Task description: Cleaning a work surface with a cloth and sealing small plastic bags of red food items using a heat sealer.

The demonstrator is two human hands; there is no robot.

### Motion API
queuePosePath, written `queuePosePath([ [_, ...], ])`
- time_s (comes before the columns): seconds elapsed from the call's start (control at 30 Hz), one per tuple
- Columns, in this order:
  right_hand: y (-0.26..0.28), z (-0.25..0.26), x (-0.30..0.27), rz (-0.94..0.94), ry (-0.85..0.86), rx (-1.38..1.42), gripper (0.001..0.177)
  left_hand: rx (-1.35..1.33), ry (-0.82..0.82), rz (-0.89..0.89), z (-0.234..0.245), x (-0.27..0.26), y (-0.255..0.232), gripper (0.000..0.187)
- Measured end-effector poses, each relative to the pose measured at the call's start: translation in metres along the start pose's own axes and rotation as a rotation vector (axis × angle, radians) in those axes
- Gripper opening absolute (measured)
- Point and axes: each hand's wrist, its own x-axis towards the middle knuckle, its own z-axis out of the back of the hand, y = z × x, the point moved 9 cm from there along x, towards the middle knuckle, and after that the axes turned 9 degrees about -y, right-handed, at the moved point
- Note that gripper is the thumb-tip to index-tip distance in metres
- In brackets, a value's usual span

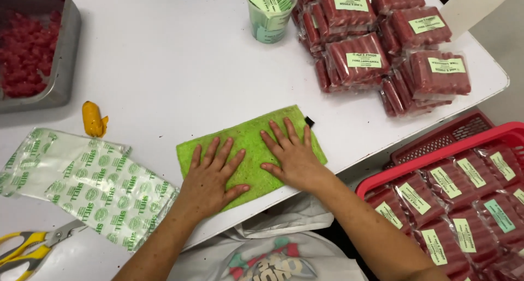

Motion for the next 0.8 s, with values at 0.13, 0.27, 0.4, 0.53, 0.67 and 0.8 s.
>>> queuePosePath([
  [0.13, -0.013, 0.004, 0.027, 0.114, -0.051, 0.046, 0.077, -0.016, 0.009, 0.111, 0.002, 0.004, 0.007, 0.081],
  [0.27, -0.020, 0.015, 0.022, 0.046, -0.030, 0.045, 0.082, -0.009, 0.052, 0.172, 0.012, 0.000, 0.023, 0.084],
  [0.4, -0.051, 0.022, 0.000, -0.222, 0.034, 0.073, 0.085, 0.087, 0.109, 0.269, 0.019, -0.009, 0.052, 0.083],
  [0.53, -0.063, 0.032, -0.017, -0.251, -0.040, -0.123, 0.078, 0.279, 0.073, 0.455, 0.060, -0.032, 0.071, 0.079],
  [0.67, -0.024, 0.060, -0.002, -0.071, -0.193, -0.132, 0.065, 0.038, -0.202, 0.530, 0.102, -0.040, 0.026, 0.068],
  [0.8, 0.016, 0.039, 0.021, 0.316, -0.248, -0.037, 0.064, -0.204, -0.011, 0.324, 0.036, -0.032, -0.037, 0.071],
])
